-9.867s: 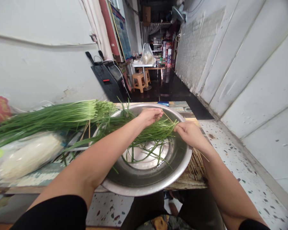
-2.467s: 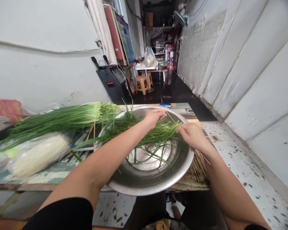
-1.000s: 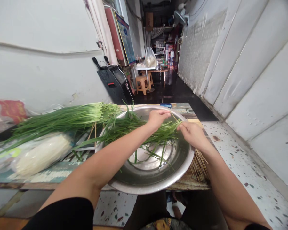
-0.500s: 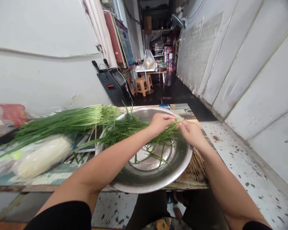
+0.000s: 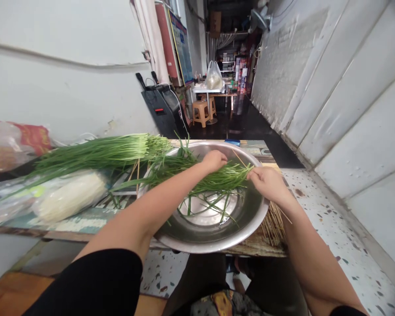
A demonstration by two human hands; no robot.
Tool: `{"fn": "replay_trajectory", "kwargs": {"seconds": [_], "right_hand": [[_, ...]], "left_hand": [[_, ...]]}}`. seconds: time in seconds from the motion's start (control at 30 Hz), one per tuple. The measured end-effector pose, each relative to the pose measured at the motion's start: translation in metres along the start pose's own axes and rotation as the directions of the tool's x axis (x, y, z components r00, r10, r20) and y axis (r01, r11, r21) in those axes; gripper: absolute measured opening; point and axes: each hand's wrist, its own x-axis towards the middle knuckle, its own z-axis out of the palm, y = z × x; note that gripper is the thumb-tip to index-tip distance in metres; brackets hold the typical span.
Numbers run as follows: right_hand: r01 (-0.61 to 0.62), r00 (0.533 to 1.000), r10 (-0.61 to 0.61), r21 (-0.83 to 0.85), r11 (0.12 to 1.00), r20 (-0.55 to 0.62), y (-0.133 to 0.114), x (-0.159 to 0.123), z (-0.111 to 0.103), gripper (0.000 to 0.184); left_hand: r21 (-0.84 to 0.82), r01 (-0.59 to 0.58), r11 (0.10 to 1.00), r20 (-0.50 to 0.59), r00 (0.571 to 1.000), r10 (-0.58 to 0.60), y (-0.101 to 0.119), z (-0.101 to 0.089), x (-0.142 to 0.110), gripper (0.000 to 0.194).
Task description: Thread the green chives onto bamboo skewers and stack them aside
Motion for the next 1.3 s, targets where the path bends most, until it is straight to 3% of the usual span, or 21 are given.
{"fn": "replay_trajectory", "kwargs": {"seconds": [0.1,0.23,0.4,0.6,0.67,0.73,0.83,0.9,1.0,1.17,1.3], "right_hand": [[0.015,1.0,-0.015,-0.011,1.0,-0.002,0.001,0.0,0.002,0.029],[0.021,1.0,-0.021,-0.017,1.0,-0.016,0.001,0.0,0.002,0.029],[0.011,1.0,-0.012,-0.041,0.999,-0.004,-0.001,0.0,0.002,0.029],[0.021,1.0,-0.022,-0.034,0.999,-0.018,0.0,-0.001,0.003,0.029],[0.026,1.0,-0.027,-0.024,0.999,-0.015,0.001,0.0,0.003,0.028],[0.027,1.0,-0.027,-0.02,0.999,-0.014,0.001,0.0,0.003,0.028],[0.017,1.0,-0.017,-0.03,0.999,-0.01,0.0,0.0,0.003,0.029],[0.013,1.0,-0.012,-0.041,0.999,0.006,-0.001,-0.001,0.002,0.029],[0.033,0.999,-0.032,-0.046,0.998,0.023,-0.003,-0.001,0.0,0.03],[0.061,0.998,-0.06,-0.046,0.997,0.028,-0.003,-0.002,0.0,0.03],[0.058,0.998,-0.057,-0.049,0.997,0.022,-0.003,-0.002,0.001,0.03]], "left_hand": [[0.136,-0.028,0.99,0.077,0.997,0.017,-0.004,0.017,-0.008,0.011],[0.07,-0.017,0.997,0.038,0.999,0.014,-0.004,0.028,-0.012,0.007],[0.091,-0.029,0.995,0.03,0.999,0.026,-0.011,0.025,-0.006,0.006],[0.195,-0.097,0.976,0.119,0.99,0.074,-0.014,0.017,-0.005,0.012],[0.178,-0.077,0.981,0.083,0.995,0.063,-0.01,0.015,-0.006,0.014],[0.089,-0.002,0.996,-0.029,1.0,0.004,-0.005,0.013,-0.006,0.014],[-0.207,0.145,0.967,-0.135,0.975,-0.175,0.003,0.011,-0.005,0.009],[-0.421,0.225,0.879,-0.089,0.954,-0.287,0.008,0.009,-0.006,0.006],[-0.608,0.267,0.748,-0.004,0.941,-0.339,0.015,0.007,-0.008,0.007],[-0.725,0.282,0.628,0.057,0.934,-0.353,0.025,0.003,-0.011,0.007],[-0.746,0.298,0.596,0.085,0.93,-0.359,0.029,0.001,-0.012,0.003]]}}
